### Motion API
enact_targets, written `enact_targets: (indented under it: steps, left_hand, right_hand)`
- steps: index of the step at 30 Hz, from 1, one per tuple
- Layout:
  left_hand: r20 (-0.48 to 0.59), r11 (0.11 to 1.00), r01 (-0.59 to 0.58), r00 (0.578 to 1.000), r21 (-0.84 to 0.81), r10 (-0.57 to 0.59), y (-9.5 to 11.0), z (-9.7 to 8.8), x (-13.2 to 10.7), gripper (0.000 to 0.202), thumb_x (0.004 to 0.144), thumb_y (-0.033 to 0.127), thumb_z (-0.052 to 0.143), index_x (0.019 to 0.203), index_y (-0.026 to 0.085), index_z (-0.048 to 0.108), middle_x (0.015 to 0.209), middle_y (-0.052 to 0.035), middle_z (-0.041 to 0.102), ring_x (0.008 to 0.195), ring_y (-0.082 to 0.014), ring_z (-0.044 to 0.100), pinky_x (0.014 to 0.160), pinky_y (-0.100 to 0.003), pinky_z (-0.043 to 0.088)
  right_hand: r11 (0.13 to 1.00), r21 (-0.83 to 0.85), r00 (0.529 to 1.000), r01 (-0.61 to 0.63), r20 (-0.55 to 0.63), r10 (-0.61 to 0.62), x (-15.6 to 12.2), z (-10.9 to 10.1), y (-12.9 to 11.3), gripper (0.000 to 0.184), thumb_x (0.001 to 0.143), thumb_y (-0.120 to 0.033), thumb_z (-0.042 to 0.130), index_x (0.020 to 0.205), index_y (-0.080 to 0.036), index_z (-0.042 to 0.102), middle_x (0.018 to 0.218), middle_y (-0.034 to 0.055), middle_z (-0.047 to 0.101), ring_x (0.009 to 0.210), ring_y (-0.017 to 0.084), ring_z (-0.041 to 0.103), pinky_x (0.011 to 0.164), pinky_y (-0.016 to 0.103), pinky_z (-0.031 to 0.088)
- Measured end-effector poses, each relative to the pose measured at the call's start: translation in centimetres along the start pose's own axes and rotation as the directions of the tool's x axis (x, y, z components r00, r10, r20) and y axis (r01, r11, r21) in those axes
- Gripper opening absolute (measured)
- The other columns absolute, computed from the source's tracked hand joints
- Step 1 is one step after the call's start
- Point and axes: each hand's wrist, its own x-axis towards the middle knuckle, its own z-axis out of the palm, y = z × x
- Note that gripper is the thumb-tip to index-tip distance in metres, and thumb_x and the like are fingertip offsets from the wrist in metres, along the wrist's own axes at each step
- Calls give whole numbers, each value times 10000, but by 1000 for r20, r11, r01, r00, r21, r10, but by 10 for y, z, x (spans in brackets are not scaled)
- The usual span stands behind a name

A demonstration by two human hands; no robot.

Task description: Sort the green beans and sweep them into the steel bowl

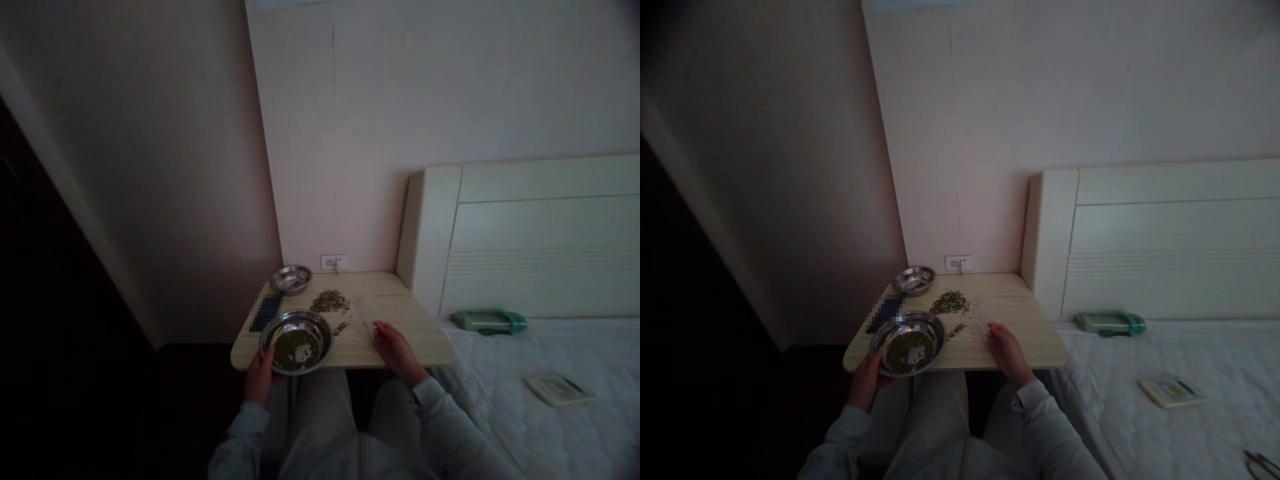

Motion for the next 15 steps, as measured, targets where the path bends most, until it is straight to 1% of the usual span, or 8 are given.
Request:
enact_targets:
  steps: [2,4,6,8,10,12,14,15]
  left_hand:
    - [-7,1000,7,1000,9,-6,0,1,3,281,690,318,533,921,159,544,920,-75,576,727,-162,565,512,-261,475]
    - [3,998,8,1000,62,-8,-1,1,5,279,691,324,529,910,152,547,876,-71,586,660,-154,572,501,-268,473]
    - [33,980,-23,999,198,17,-3,-1,6,279,706,368,494,852,139,561,724,-56,591,548,-157,557,467,-289,460]
    - [49,930,-118,993,349,108,-3,-7,7,313,725,416,440,791,144,578,626,-48,581,542,-181,558,492,-312,458]
    - [21,864,-244,965,440,262,-1,-15,12,325,739,416,408,803,156,592,731,-71,619,723,-212,584,639,-321,460]
    - [-41,805,-334,914,490,404,6,-23,22,332,751,384,394,898,160,590,973,-84,609,953,-214,527,815,-306,393]
    - [-54,736,-361,879,573,473,17,-27,39,393,776,375,335,988,142,570,1077,-100,570,1013,-218,493,862,-312,355]
    - [-9,678,-396,860,619,511,25,-27,49,421,796,357,282,1011,134,566,1097,-109,559,1038,-214,475,887,-313,329]
  right_hand:
    - [997,67,999,-43,-9,43,-2,2,-1,185,515,-271,703,649,-187,608,531,-28,509,486,59,436,441,183,369]
    - [994,93,998,-59,-12,61,-2,3,-2,184,508,-251,710,647,-186,609,545,-30,512,498,55,440,447,172,372]
    - [994,94,998,-59,-17,61,-2,2,-1,179,511,-240,710,649,-190,608,555,-32,514,504,53,445,448,168,374]
    - [993,102,998,-62,-13,63,-1,1,-1,175,514,-237,707,653,-195,609,554,-32,516,507,54,449,448,168,374]
    - [991,112,998,-67,-6,68,0,0,0,175,516,-237,704,659,-197,612,547,-32,517,502,56,447,443,170,369]
    - [991,116,998,-68,-7,69,0,0,0,179,511,-232,705,660,-195,612,540,-32,520,498,56,446,439,170,363]
    - [992,110,998,-65,-13,67,0,0,0,183,507,-231,705,657,-190,609,529,-33,517,490,53,441,432,168,352]
    - [992,104,998,-65,-15,66,0,1,-1,183,509,-234,704,658,-189,606,526,-34,515,486,53,439,427,168,347]
